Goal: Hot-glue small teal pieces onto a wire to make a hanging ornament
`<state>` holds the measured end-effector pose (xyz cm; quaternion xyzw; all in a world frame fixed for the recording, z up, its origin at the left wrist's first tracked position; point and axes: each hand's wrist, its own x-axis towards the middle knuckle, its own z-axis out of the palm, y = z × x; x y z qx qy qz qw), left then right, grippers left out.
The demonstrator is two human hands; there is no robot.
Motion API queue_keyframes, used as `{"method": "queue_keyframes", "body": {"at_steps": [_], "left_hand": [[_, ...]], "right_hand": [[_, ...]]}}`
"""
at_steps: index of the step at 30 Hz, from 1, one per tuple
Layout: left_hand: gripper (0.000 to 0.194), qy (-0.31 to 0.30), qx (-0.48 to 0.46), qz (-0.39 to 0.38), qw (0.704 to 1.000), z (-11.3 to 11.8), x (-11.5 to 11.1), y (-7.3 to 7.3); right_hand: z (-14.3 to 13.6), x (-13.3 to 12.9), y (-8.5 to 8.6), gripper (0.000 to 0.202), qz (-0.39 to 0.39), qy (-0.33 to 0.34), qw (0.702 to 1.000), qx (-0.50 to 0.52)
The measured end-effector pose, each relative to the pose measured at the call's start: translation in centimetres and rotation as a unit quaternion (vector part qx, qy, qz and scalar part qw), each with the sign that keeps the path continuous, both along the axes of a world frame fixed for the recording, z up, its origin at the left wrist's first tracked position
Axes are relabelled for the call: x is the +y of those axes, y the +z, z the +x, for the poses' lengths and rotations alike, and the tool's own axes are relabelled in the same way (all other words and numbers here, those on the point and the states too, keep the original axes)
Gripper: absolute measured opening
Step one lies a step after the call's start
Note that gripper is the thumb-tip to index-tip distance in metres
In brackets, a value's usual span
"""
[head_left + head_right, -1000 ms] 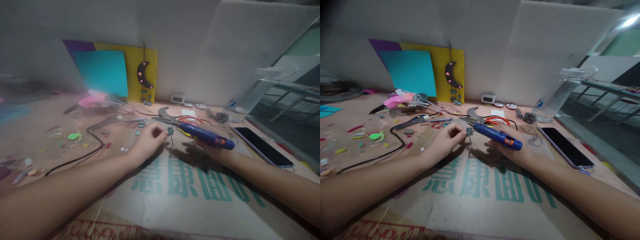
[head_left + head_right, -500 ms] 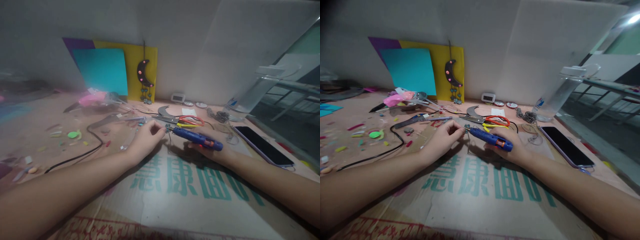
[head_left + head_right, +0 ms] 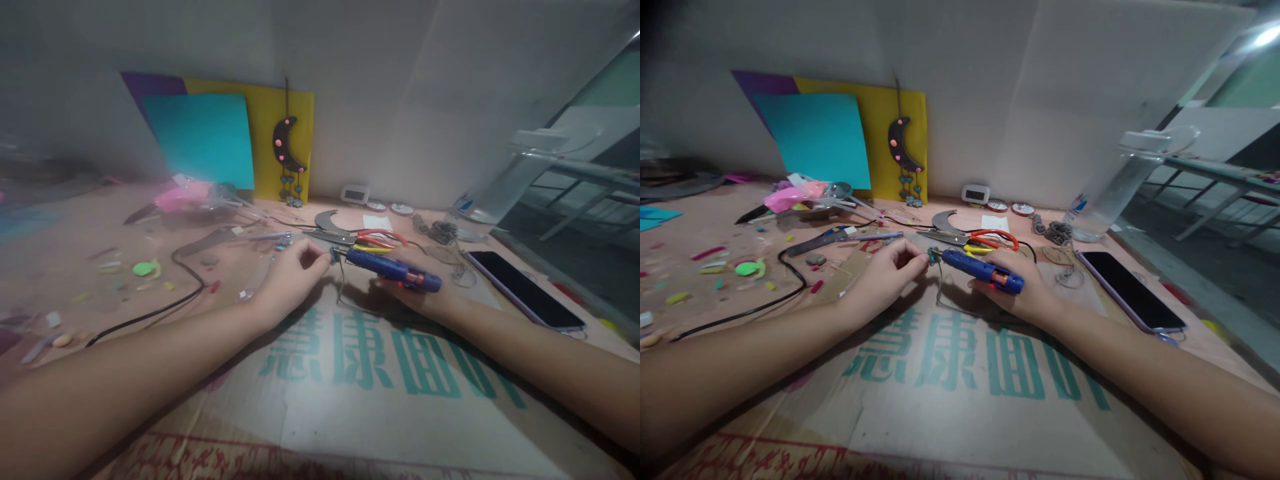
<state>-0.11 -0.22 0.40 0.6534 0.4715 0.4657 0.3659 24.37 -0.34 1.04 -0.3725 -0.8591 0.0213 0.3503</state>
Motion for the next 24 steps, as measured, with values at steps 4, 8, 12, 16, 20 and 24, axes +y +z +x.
{"method": "queue_keyframes", "body": {"at_steps": [4,8,12,16,20,24], "left_hand": [[0.013,0.004,0.000,0.001,1.000,0.03,-0.04,-0.05],[0.013,0.002,0.001,0.006,1.000,0.07,-0.06,-0.11],[0.013,0.005,0.004,0.006,1.000,0.03,-0.07,-0.03],[0.013,0.007,0.003,0.003,1.000,0.00,0.02,-0.06],[0.013,0.002,-0.003,0.005,1.000,0.00,-0.01,-0.19],[0.013,0.002,-0.001,0.006,1.000,0.04,-0.09,-0.18]], "right_hand": [[-0.07,-0.01,0.12,0.018,0.001,0.006,1.000,-0.006],[-0.03,0.05,0.06,0.018,-0.004,0.007,1.000,-0.006],[0.05,0.01,0.07,0.020,-0.001,-0.017,1.000,-0.024],[0.07,-0.10,0.18,0.020,-0.015,-0.020,0.999,-0.028],[0.04,-0.19,0.33,0.019,-0.021,-0.016,0.999,-0.033],[0.01,-0.16,0.48,0.018,-0.015,-0.016,0.999,-0.039]]}}
